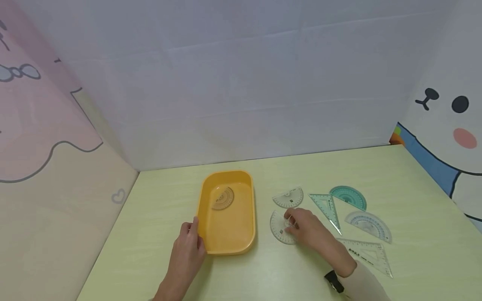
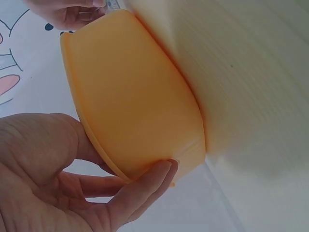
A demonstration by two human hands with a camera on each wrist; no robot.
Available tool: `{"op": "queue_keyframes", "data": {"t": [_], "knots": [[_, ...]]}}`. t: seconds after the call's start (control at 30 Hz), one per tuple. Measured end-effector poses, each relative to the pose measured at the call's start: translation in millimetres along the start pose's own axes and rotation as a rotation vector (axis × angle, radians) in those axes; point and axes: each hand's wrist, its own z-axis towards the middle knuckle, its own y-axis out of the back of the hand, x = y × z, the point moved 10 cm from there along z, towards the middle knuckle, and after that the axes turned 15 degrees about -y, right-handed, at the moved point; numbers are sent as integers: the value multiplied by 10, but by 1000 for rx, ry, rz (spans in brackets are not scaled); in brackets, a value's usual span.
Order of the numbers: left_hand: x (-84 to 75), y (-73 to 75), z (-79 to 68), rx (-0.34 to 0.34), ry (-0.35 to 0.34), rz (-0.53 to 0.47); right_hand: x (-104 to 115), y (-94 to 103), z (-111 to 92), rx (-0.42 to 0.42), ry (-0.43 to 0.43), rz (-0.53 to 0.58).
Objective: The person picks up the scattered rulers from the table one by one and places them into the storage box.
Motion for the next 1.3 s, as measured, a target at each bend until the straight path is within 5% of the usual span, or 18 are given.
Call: {"op": "queue_keyframes", "data": {"t": [0.5, 1.3], "knots": [[2, -10, 4, -6, 8, 8, 38, 92, -16, -38, 133, 39], [-16, 1, 2, 5, 4, 43, 107, 388, -82, -294, 93, 133]]}}
